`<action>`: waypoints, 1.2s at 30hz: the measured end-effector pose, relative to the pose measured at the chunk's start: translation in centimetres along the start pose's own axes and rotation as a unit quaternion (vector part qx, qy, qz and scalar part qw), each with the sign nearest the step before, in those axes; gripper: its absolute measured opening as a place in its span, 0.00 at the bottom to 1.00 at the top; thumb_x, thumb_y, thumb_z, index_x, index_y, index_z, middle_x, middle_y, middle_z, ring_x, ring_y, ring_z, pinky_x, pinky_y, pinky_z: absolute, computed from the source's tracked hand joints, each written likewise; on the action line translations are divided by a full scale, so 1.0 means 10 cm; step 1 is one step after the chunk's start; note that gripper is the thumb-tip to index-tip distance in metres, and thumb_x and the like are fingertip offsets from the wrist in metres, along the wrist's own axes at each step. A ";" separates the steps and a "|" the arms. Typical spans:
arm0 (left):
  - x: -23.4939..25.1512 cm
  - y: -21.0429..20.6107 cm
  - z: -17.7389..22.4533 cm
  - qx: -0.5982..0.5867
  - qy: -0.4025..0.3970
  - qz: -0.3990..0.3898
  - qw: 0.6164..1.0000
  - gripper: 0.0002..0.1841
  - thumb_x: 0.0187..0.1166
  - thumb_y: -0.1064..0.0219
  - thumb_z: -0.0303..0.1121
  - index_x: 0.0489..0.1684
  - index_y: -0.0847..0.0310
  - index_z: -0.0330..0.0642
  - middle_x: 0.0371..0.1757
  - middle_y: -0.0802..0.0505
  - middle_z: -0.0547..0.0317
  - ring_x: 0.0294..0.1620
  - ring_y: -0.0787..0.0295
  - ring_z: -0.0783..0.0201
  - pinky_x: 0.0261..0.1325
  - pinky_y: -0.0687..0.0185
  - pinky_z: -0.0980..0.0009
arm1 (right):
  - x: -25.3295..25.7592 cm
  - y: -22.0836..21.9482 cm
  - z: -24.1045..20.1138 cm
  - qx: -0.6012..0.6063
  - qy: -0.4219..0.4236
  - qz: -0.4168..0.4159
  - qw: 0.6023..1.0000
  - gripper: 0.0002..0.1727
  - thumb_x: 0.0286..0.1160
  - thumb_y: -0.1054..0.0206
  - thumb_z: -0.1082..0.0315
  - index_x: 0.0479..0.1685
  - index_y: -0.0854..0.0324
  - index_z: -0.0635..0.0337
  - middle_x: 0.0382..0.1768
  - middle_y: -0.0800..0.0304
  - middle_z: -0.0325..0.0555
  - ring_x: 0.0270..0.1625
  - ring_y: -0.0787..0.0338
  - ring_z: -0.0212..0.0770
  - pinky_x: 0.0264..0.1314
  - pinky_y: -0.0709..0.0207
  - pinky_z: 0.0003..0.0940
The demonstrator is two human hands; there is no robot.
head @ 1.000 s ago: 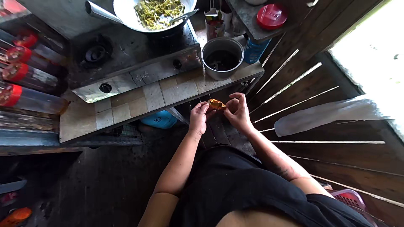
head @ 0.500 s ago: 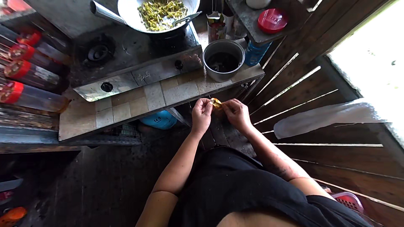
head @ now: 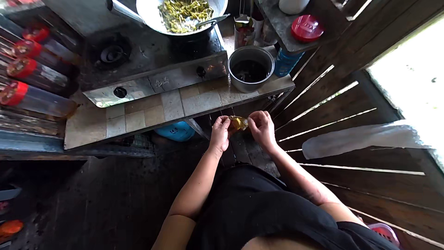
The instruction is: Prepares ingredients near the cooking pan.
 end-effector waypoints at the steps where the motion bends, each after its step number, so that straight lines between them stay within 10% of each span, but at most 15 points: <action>1: 0.00 0.02 0.01 0.019 -0.015 0.009 1.000 0.10 0.94 0.52 0.28 0.63 0.30 0.35 0.47 0.14 0.53 0.44 0.12 0.64 0.53 0.12 0.62 | 0.00 0.00 -0.06 -0.042 0.038 0.011 0.998 0.13 0.77 0.28 0.64 0.47 0.12 0.67 0.47 0.13 0.58 0.47 0.11 0.52 0.50 0.16 0.50; 9: 0.00 0.14 0.36 0.070 -0.090 0.012 0.993 0.18 0.82 0.36 0.23 0.66 0.29 0.22 0.49 0.11 0.49 0.48 0.12 0.69 0.57 0.15 0.71 | 0.22 -0.44 -0.33 -0.071 0.061 -0.100 0.991 0.14 0.73 0.26 0.67 0.51 0.09 0.69 0.50 0.08 0.62 0.56 0.09 0.60 0.65 0.19 0.57; 14: 0.20 0.52 0.49 0.096 -0.058 0.038 0.993 0.03 0.80 0.33 0.21 0.42 0.18 0.28 0.35 0.11 0.59 0.35 0.13 0.73 0.45 0.14 0.75 | 0.30 -0.78 -0.67 -0.127 0.202 -0.129 0.962 0.09 0.71 0.26 0.71 0.45 0.08 0.66 0.47 0.06 0.61 0.52 0.07 0.64 0.59 0.17 0.61; 20: 0.44 1.08 0.65 -0.041 0.069 0.104 0.991 0.13 0.93 0.47 0.30 0.62 0.27 0.28 0.43 0.12 0.51 0.37 0.11 0.65 0.43 0.12 0.69 | 0.58 -1.17 -1.00 -0.058 0.279 -0.133 0.949 0.09 0.74 0.29 0.72 0.46 0.12 0.69 0.46 0.04 0.56 0.50 0.04 0.51 0.59 0.12 0.48; 24: 0.53 1.57 0.79 -0.171 0.099 0.166 0.966 0.12 0.94 0.50 0.31 0.63 0.29 0.34 0.38 0.11 0.52 0.30 0.11 0.65 0.35 0.11 0.72 | 1.28 -1.20 -1.51 0.015 0.236 -0.104 0.966 0.13 0.80 0.33 0.73 0.56 0.16 0.73 0.47 0.05 0.56 0.50 0.04 0.43 0.59 0.11 0.39; 31: 0.30 2.96 1.01 -0.172 0.028 0.277 0.945 0.13 0.94 0.51 0.33 0.66 0.30 0.35 0.41 0.10 0.52 0.33 0.09 0.65 0.36 0.10 0.70 | 3.07 -0.97 -2.67 -0.139 0.232 0.038 0.962 0.18 0.89 0.42 0.68 0.67 0.19 0.68 0.52 0.07 0.62 0.50 0.06 0.55 0.60 0.16 0.53; 36: -0.05 3.84 0.85 -0.182 0.022 0.364 0.913 0.10 0.95 0.52 0.33 0.62 0.31 0.39 0.38 0.11 0.57 0.31 0.08 0.67 0.34 0.09 0.71 | 4.13 -1.44 -2.75 -0.268 0.149 -0.016 0.952 0.21 0.91 0.47 0.69 0.77 0.20 0.58 0.71 0.14 0.60 0.76 0.17 0.60 0.82 0.30 0.58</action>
Point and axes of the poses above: each hand's wrist, its own x-axis towards the middle knuckle, its own y-axis out of the back of the hand, z = x × y, the point moved 7 cm from there along x, towards the middle knuckle
